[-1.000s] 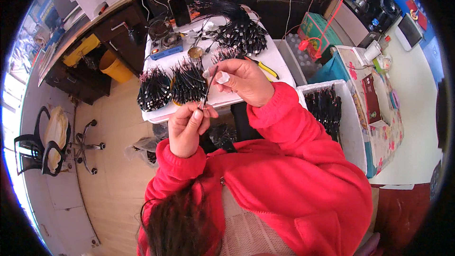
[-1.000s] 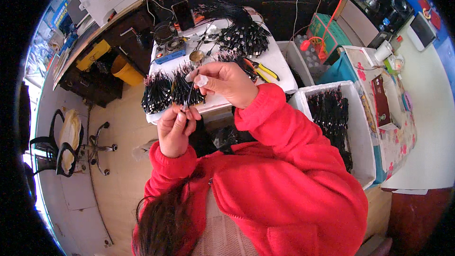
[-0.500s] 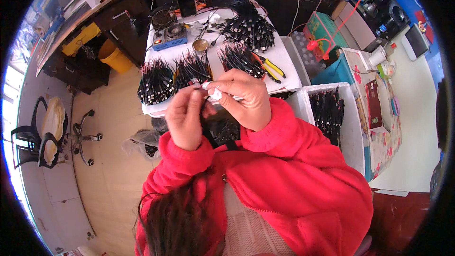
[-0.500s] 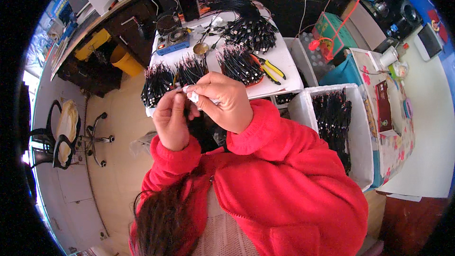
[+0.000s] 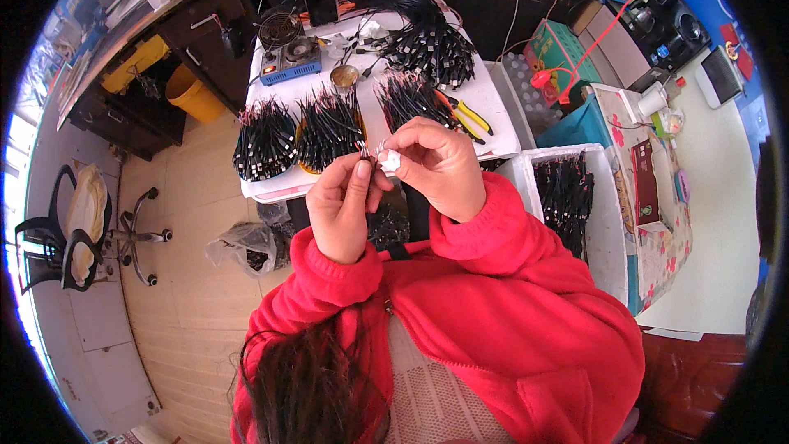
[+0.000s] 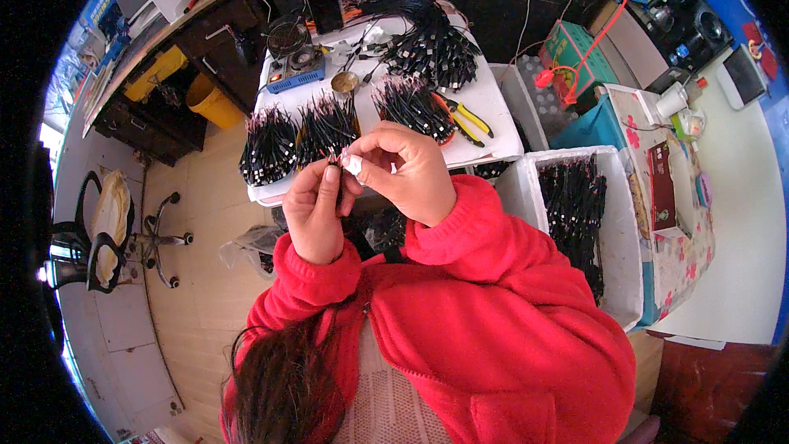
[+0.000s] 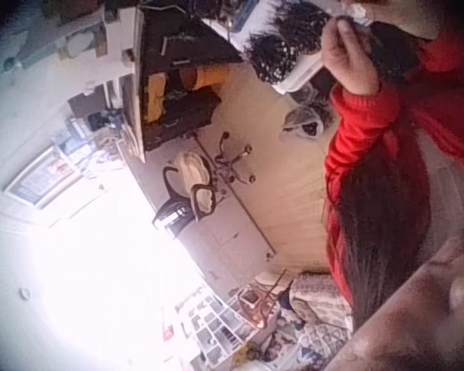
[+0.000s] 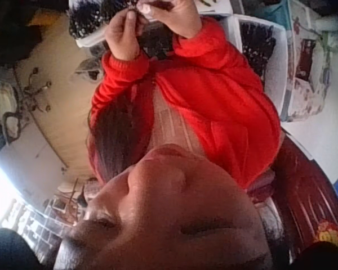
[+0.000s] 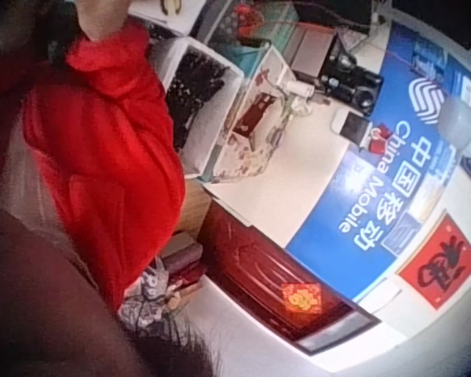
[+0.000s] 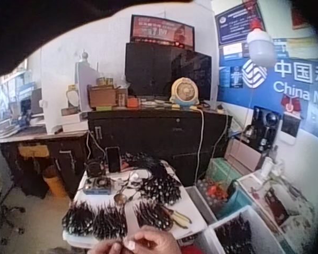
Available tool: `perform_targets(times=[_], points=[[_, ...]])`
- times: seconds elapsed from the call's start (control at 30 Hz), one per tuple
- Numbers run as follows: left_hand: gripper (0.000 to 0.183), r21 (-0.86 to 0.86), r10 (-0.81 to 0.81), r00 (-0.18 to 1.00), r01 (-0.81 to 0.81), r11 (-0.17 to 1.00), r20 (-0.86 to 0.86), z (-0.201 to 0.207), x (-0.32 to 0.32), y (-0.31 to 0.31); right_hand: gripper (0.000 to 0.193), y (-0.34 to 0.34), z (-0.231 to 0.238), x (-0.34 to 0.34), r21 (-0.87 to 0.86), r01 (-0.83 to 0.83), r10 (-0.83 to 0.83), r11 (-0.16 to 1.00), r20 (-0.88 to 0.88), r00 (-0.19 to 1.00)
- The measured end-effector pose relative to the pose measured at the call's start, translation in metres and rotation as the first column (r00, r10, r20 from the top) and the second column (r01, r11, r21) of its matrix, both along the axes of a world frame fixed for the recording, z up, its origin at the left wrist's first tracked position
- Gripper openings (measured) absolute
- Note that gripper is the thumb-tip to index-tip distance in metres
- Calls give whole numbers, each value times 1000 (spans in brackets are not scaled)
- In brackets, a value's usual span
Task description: The person repeatedly picks small black cable-like items from a tray, attaches a small white connector to each end, and places the finished items into a container. The process is continuous and repetitive throughout the clip.
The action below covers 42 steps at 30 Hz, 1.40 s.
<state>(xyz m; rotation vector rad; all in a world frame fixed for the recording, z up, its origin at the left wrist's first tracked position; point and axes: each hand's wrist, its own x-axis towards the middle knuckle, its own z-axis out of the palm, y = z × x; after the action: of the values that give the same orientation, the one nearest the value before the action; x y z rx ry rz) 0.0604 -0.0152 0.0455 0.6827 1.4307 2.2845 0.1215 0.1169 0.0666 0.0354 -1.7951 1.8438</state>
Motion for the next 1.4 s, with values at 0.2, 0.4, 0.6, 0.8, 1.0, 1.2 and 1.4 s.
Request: perform_targets(times=[0.2, 0.4, 0.6, 0.8, 1.0, 1.2, 1.4], points=[[16, -15, 1, 1000, -1, 1000, -9, 3, 1, -5, 9, 1, 1, 0, -97, -121, 126, 988, 45, 991], [17, 40, -47, 996, 44, 998, 70, 3, 6, -3, 8, 0, -2, -2, 109, 82, -74, 991, -77, 994], [17, 338, -283, 926, 191, 922, 249, -6, 14, 0, 5, -6, -7, 0, -38, -13, 9, 999, -106, 994], [15, 364, -333, 916, 238, 901, 225, -11, 9, -5, 7, -14, -19, 4, -631, -312, 282, 711, -151, 948], [16, 281, -301, 931, 238, 930, 208, -7, 12, -9, 10, -7, -14, 6, -696, -373, 444, 613, -86, 892], [17, 217, -341, 937, 318, 923, 76, -5, 6, -17, 21, -2, -5, 5, -701, -411, 561, 582, -20, 828], [14, 173, -327, 940, 308, 935, 94, -2, 6, -24, 22, -12, -15, 1, -655, -431, 564, 621, -10, 826]])
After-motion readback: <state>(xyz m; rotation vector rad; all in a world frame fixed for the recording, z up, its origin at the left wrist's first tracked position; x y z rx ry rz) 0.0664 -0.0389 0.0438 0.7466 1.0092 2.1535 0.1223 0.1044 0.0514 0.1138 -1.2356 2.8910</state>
